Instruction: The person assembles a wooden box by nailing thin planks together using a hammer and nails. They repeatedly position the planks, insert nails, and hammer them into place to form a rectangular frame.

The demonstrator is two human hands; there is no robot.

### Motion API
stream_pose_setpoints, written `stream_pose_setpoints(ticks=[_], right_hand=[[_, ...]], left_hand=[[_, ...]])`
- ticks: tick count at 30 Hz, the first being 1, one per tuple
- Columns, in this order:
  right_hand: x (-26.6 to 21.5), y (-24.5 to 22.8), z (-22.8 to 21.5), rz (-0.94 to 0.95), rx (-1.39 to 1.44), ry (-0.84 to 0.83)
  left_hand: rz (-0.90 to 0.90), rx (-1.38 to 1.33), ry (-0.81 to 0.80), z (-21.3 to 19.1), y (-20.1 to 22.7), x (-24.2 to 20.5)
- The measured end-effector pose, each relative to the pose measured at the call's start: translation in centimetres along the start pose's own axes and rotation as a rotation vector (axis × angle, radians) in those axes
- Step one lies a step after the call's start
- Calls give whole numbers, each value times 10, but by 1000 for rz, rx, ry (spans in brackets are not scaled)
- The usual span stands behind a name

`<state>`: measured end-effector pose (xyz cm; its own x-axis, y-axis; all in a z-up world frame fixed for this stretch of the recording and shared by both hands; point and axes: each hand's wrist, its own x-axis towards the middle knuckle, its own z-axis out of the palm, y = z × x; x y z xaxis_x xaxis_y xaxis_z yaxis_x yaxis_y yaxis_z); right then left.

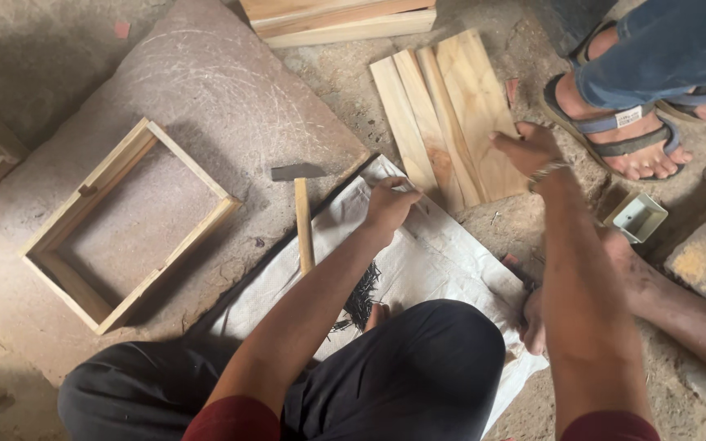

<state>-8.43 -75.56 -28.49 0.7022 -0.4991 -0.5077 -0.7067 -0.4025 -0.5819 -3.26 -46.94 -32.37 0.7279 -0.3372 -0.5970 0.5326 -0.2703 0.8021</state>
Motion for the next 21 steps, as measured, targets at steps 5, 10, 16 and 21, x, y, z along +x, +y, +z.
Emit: stream_pose_setpoints(ticks=[5,10,16,21], right_hand=[[-30,-14,-19,-199,209,-127],[-93,-41,-22,-335,215,45],[-205,-58,-63,-507,440,41],[-271,-61,-78,-472,481,-39]], left_hand=[[54,93,-58,-3,-6,-3],[91,24,-166,-2,8,-24],[157,-33,-186,-15,43,-76],[339,-463,-569,-81,56,-138]])
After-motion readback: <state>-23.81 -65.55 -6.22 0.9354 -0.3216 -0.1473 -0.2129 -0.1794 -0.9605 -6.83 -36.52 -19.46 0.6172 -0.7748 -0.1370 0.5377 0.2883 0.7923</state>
